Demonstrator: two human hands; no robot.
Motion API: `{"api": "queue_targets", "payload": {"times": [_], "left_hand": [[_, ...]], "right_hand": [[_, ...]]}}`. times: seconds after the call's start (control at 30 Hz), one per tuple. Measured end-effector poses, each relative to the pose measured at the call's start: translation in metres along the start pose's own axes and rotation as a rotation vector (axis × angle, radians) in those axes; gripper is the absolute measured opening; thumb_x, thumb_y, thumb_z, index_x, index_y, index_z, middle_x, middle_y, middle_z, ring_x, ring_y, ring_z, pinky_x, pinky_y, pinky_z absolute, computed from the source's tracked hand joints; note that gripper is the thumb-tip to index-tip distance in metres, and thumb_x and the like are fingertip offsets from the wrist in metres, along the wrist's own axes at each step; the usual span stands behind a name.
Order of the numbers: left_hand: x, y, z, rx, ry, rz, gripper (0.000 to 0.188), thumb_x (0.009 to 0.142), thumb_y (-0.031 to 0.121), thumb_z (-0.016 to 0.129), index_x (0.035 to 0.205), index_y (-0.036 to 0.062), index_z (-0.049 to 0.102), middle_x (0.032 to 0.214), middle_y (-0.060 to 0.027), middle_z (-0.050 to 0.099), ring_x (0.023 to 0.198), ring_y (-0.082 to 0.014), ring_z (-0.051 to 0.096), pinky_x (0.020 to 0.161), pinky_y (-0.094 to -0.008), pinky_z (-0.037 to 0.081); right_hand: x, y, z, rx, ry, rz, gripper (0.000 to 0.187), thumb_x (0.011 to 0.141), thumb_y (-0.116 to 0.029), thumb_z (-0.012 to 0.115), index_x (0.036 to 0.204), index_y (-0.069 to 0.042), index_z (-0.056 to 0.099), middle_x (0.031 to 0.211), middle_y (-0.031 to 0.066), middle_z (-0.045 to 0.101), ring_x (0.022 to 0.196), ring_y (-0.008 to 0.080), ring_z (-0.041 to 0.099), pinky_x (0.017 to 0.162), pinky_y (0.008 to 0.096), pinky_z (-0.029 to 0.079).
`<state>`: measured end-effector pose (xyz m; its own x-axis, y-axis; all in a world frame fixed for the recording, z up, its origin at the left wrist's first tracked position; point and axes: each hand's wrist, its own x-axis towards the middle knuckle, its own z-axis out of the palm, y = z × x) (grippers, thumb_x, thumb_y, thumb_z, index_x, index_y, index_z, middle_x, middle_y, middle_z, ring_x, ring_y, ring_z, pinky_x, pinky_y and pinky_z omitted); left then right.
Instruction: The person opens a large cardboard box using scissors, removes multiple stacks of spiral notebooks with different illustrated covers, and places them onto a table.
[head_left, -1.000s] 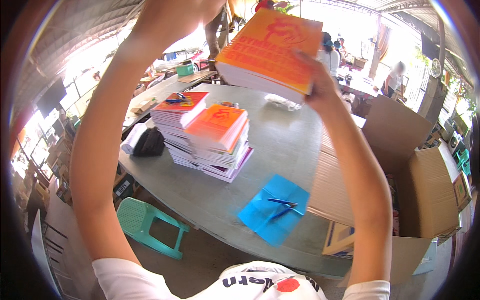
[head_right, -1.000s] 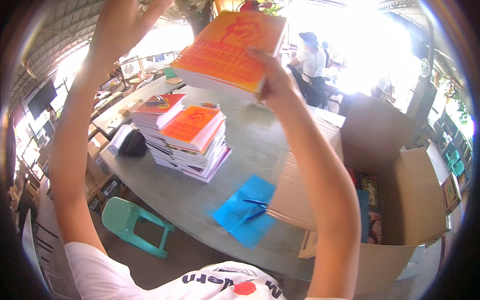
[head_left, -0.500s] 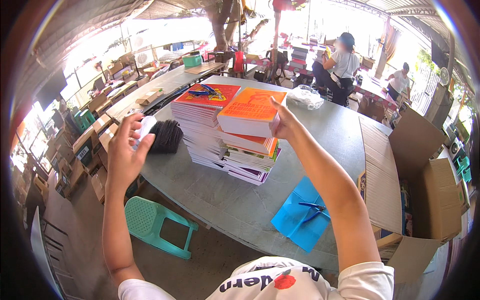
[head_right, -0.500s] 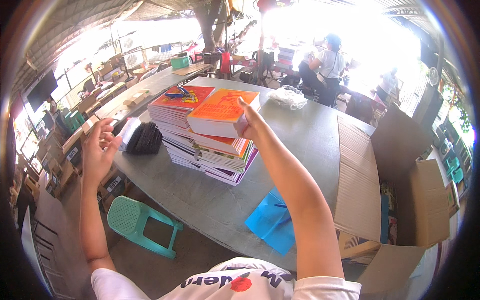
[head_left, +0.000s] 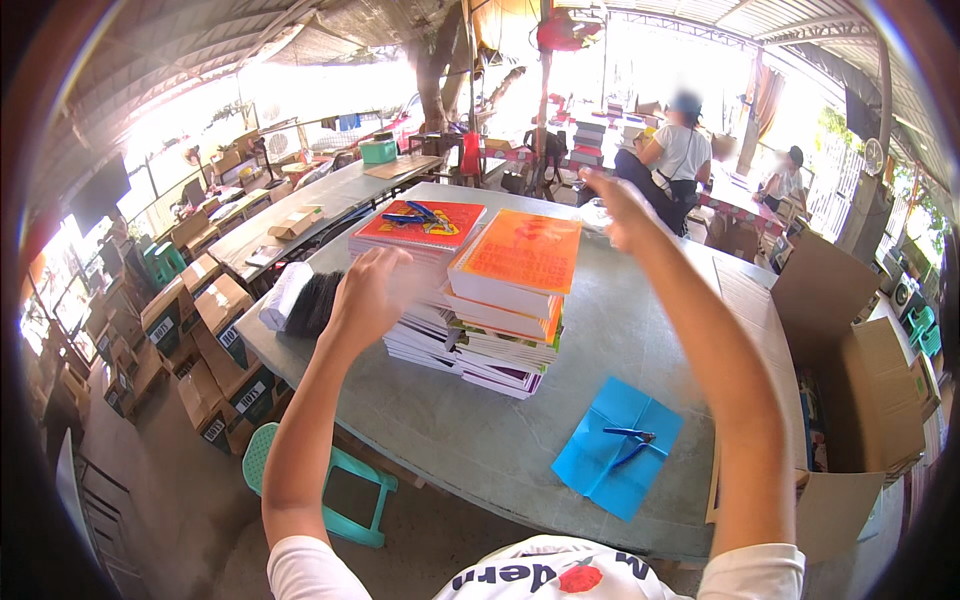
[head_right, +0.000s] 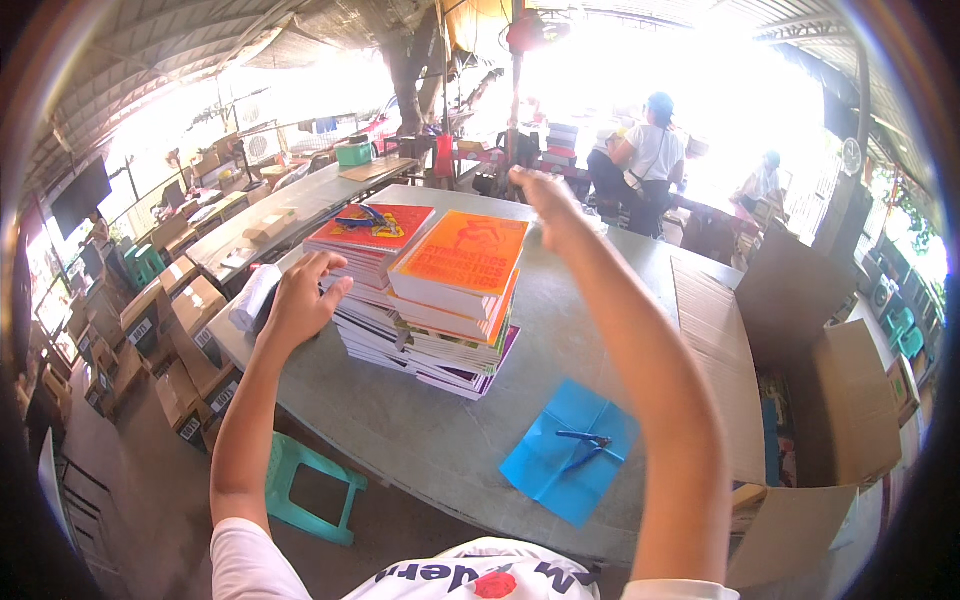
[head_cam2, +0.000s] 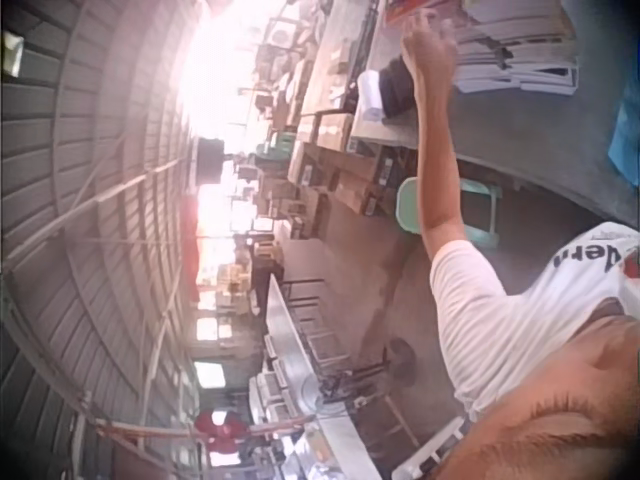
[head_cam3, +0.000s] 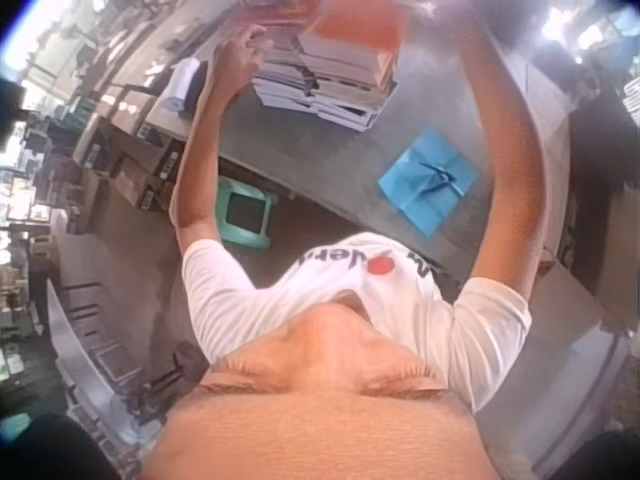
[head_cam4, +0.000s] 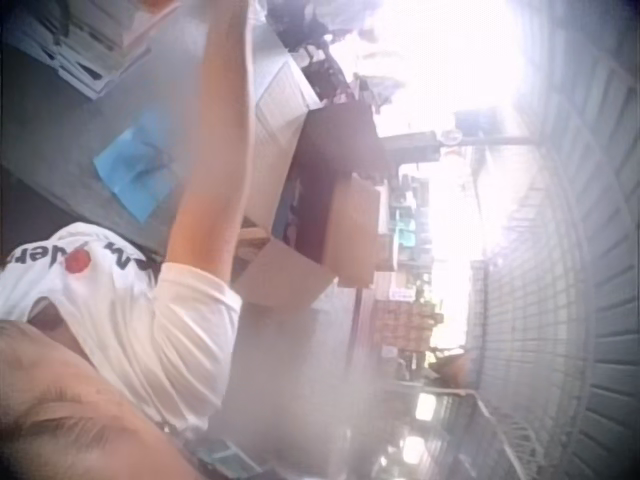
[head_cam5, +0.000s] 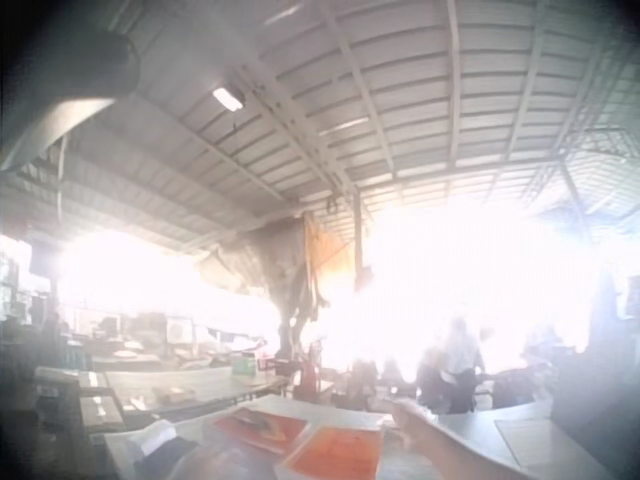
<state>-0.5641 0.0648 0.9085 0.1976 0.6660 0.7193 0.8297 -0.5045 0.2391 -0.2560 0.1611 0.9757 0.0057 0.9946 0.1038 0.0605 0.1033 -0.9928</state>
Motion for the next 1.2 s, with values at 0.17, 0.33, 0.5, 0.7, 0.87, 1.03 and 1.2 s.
{"api": "queue_targets", "payload": {"times": [0.17, 0.33, 0.5, 0.7, 0.87, 1.03, 1.2], "left_hand": [[0.056, -0.059, 0.051, 0.122, -0.002, -0.089, 0.014, 0.077, 0.011, 0.059, 0.088, 0.0029, 0.058, 0.091, -0.0144, 0.062, 0.091, -0.031, 0.057, 0.08, -0.0383, 0.044], [0.093, -0.142, 0.081, 0.372, 0.089, -0.249, 0.024, 0.077, 0.007, 0.054, 0.1, 0.0063, 0.061, 0.1, -0.0165, 0.061, 0.099, -0.0315, 0.056, 0.085, -0.0403, 0.044], [0.106, -0.141, 0.096, 0.267, -0.166, -0.372, 0.023, 0.079, 0.016, 0.057, 0.101, 0.018, 0.066, 0.103, -0.01, 0.062, 0.11, -0.0305, 0.049, 0.091, -0.0448, 0.039], [0.103, -0.139, 0.088, 0.408, -0.13, -0.134, 0.014, 0.077, 0.008, 0.054, 0.084, 0.0095, 0.066, 0.09, -0.008, 0.064, 0.093, -0.025, 0.056, 0.08, -0.0397, 0.046], [0.121, -0.095, 0.09, 0.159, 0.074, 0.027, 0.013, 0.08, 0.011, 0.054, 0.086, 0.0103, 0.065, 0.095, -0.0076, 0.063, 0.092, -0.0261, 0.054, 0.088, -0.0375, 0.038], [0.102, -0.093, 0.109, -0.082, -0.315, 0.092, 0.021, 0.081, 0.008, 0.055, 0.1, 0.0045, 0.063, 0.099, -0.0142, 0.063, 0.093, -0.0289, 0.058, 0.083, -0.0359, 0.044], [0.092, -0.09, 0.111, -0.185, 0.015, 0.117, 0.032, 0.084, 0.012, 0.054, 0.114, 0.0038, 0.057, 0.111, -0.017, 0.058, 0.102, -0.0314, 0.055, 0.087, -0.0366, 0.042]], "right_hand": [[0.01, 0.016, -0.043, -0.393, -0.09, -0.24, 0.047, 0.085, -0.043, 0.052, 0.115, -0.006, 0.052, 0.121, 0.0095, 0.05, 0.118, 0.0219, 0.038, 0.1, 0.0451, 0.023], [-0.024, 0.086, 0.012, -0.561, 0.016, -0.261, 0.068, 0.088, -0.04, 0.046, 0.132, 0.009, 0.028, 0.137, 0.0267, 0.029, 0.13, 0.0337, 0.026, 0.107, 0.0366, 0.02], [-0.017, 0.098, 0.051, -0.574, -0.003, -0.192, 0.073, 0.086, -0.032, 0.045, 0.134, 0.014, 0.014, 0.141, 0.0304, 0.012, 0.135, 0.0351, 0.008, 0.11, 0.0356, 0.011], [-0.019, 0.108, 0.076, -0.58, 0.095, -0.204, 0.07, 0.082, -0.024, 0.047, 0.132, 0.015, 0.017, 0.14, 0.0332, 0.011, 0.134, 0.0406, 0.006, 0.11, 0.0383, 0.008], [-0.013, 0.107, 0.079, -0.602, 0.131, -0.186, 0.068, 0.081, -0.022, 0.049, 0.131, 0.014, 0.021, 0.14, 0.0326, 0.012, 0.134, 0.0403, 0.007, 0.11, 0.0383, 0.01], [-0.015, 0.104, 0.079, -0.595, 0.101, -0.171, 0.069, 0.082, -0.026, 0.05, 0.133, 0.011, 0.022, 0.141, 0.0303, 0.014, 0.134, 0.0381, 0.01, 0.11, 0.0365, 0.011], [-0.019, 0.057, 0.024, -0.729, -0.198, -0.152, 0.074, 0.086, -0.043, 0.048, 0.134, 0.008, 0.023, 0.141, 0.0289, 0.015, 0.133, 0.0388, 0.015, 0.108, 0.0374, 0.02]]}}
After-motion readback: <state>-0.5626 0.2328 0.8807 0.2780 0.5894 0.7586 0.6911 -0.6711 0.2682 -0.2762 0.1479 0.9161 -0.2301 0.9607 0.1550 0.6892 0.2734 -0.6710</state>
